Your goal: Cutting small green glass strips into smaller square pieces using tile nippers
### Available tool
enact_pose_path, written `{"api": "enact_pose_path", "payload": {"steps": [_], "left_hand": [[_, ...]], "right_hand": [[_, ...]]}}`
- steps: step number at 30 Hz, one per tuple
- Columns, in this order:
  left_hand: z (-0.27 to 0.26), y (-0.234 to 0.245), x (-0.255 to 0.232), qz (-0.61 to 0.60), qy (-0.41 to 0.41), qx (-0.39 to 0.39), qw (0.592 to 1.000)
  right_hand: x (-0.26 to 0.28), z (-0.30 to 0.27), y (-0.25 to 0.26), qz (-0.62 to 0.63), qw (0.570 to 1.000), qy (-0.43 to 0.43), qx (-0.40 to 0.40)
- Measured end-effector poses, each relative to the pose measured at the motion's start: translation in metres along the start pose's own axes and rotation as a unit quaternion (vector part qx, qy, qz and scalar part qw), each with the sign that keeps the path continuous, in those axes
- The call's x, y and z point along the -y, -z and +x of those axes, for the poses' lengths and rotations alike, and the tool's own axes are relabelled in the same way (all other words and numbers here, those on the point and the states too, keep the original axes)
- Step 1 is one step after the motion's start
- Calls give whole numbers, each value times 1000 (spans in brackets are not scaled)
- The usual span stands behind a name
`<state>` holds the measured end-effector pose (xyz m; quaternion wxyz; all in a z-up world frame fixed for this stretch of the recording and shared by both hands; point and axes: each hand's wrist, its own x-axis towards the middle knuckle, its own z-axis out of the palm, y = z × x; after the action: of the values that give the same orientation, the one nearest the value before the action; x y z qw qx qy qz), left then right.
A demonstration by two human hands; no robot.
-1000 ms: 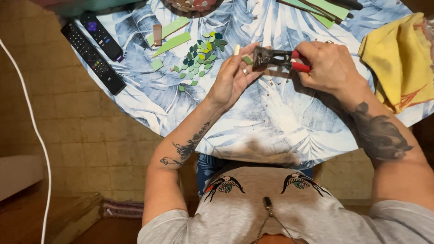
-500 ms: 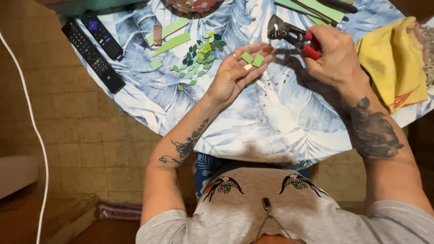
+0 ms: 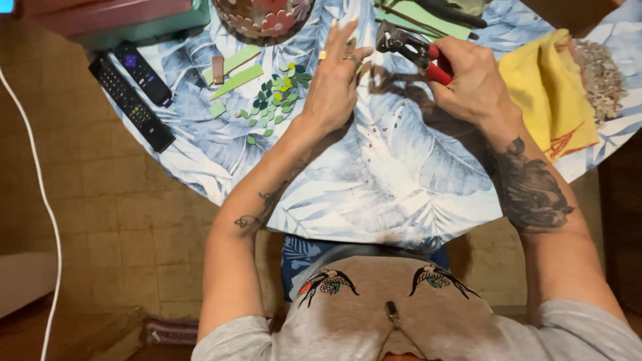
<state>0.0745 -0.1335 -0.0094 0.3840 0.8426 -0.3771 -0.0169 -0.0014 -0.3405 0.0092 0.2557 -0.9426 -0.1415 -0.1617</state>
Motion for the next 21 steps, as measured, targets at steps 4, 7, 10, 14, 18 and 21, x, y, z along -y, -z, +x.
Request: {"api": "enact_pose_path", "payload": {"steps": [4, 7, 10, 14, 18, 21], "left_hand": [[-8, 0, 1, -66, -18, -96, 993], [-17, 11, -18, -230, 39, -101, 967], [-21, 23, -39, -423, 134, -126, 887], [-27, 28, -31, -497, 160, -154, 839], [-27, 22, -11, -506, 128, -147, 840], [-28, 26, -12, -449, 121, -164, 870]], "right_hand": [[2, 0, 4, 14, 1000, -10, 12], [5, 1, 4, 12, 1000, -5, 18], [13, 5, 6, 8, 999, -25, 43], [14, 4, 2, 7, 995, -47, 82], [16, 6, 1, 24, 994, -54, 93], [16, 7, 0, 0, 990, -63, 127]]}}
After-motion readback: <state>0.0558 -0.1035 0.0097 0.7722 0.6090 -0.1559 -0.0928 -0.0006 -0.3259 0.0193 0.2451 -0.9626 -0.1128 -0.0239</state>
